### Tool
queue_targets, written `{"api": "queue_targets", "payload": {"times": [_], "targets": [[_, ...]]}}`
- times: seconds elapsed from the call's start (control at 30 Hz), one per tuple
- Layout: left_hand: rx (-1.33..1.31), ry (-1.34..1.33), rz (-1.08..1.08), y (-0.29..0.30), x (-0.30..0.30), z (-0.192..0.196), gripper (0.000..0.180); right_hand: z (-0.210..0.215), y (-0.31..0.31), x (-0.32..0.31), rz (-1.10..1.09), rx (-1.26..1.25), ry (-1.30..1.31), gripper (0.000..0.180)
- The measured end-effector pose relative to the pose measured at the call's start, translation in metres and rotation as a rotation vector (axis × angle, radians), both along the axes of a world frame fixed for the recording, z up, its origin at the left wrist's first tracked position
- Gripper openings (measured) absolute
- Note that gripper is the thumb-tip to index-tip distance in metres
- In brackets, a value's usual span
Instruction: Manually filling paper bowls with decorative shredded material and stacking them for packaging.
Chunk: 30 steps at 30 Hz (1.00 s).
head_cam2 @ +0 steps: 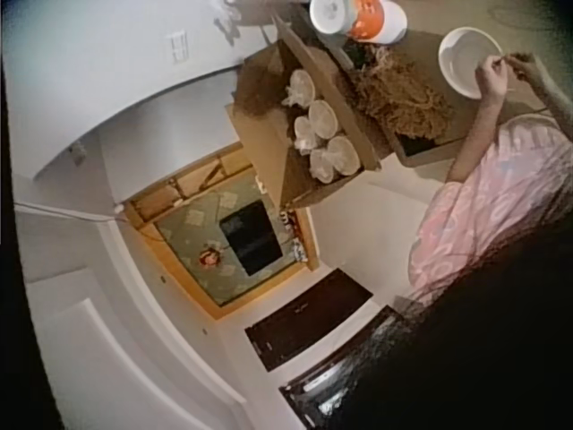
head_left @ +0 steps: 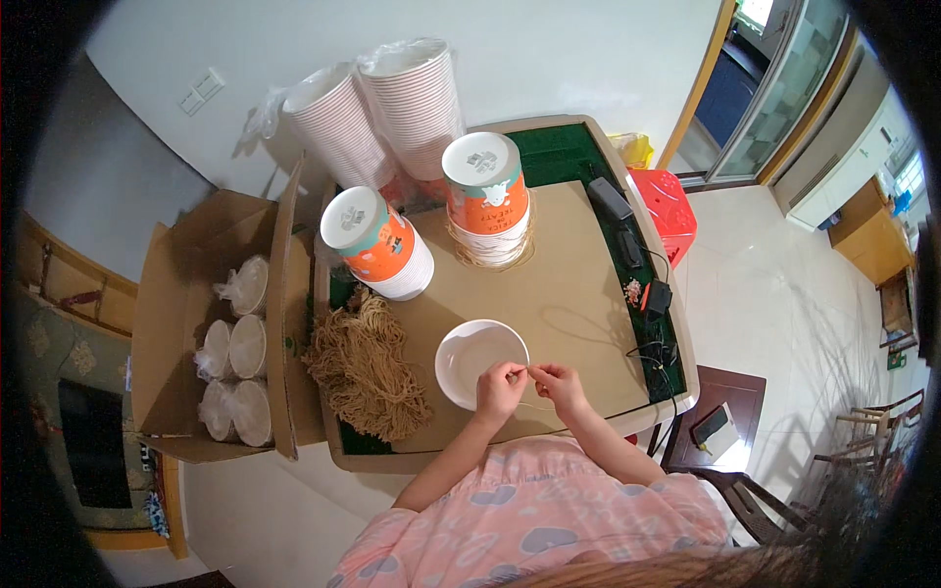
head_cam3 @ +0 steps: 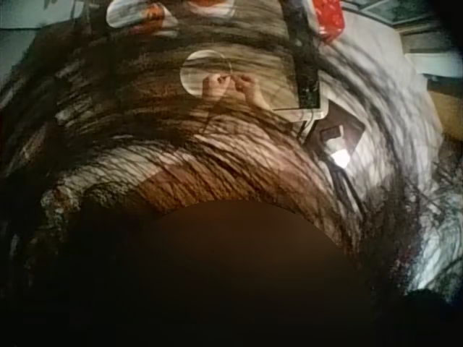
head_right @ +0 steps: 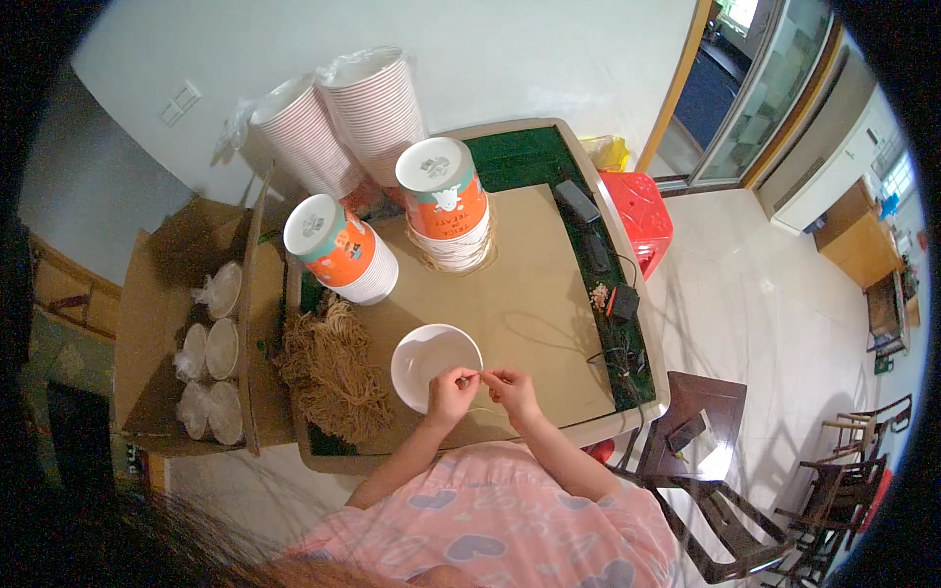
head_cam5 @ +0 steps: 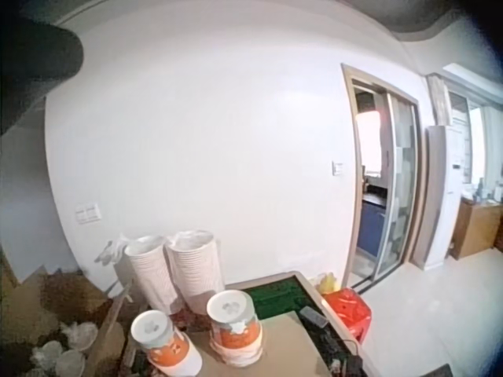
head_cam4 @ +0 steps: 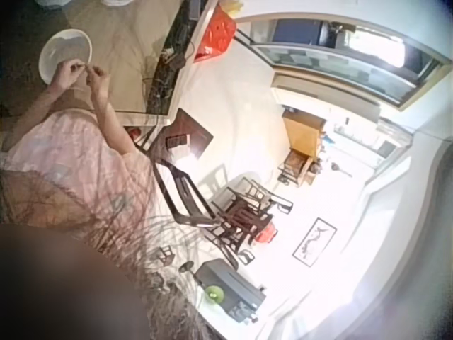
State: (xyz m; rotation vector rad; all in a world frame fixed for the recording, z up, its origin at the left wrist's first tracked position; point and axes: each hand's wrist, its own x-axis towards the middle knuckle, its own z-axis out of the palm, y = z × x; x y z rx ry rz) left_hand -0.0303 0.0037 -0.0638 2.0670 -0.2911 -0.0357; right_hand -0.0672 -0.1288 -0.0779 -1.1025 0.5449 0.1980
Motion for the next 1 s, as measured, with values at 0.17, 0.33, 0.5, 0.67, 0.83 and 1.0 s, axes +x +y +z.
{"api": "queue_targets", "payload": {"times": [0.17, 0.33, 0.5, 0.67, 0.83, 1.0], "targets": [[-0.143, 0.275, 0.016, 0.006, 0.007, -0.009, 0.009, 0.004, 0.008, 0.0, -0.001, -0.248, -0.101, 0.015], [-0.278, 0.347, 0.019, 0.019, 0.011, -0.026, 0.011, 0.01, 0.01, 0.0, 0.112, -0.611, -0.299, 0.013], [-0.397, 0.494, 0.06, 0.022, 0.012, -0.008, 0.01, 0.014, 0.011, 0.003, 0.182, -0.982, -0.433, 0.01], [-0.311, 0.296, -0.081, 0.022, 0.011, -0.014, 0.012, 0.026, 0.013, 0.003, 0.198, -1.004, -0.405, 0.009], [-0.149, 0.218, -0.122, 0.019, 0.01, 0.001, 0.015, 0.026, 0.012, 0.003, 0.206, -1.029, -0.404, 0.008], [-0.034, 0.126, -0.091, 0.018, 0.007, 0.011, 0.014, 0.018, 0.011, 0.004, 0.254, -1.077, -0.434, 0.01]]}}
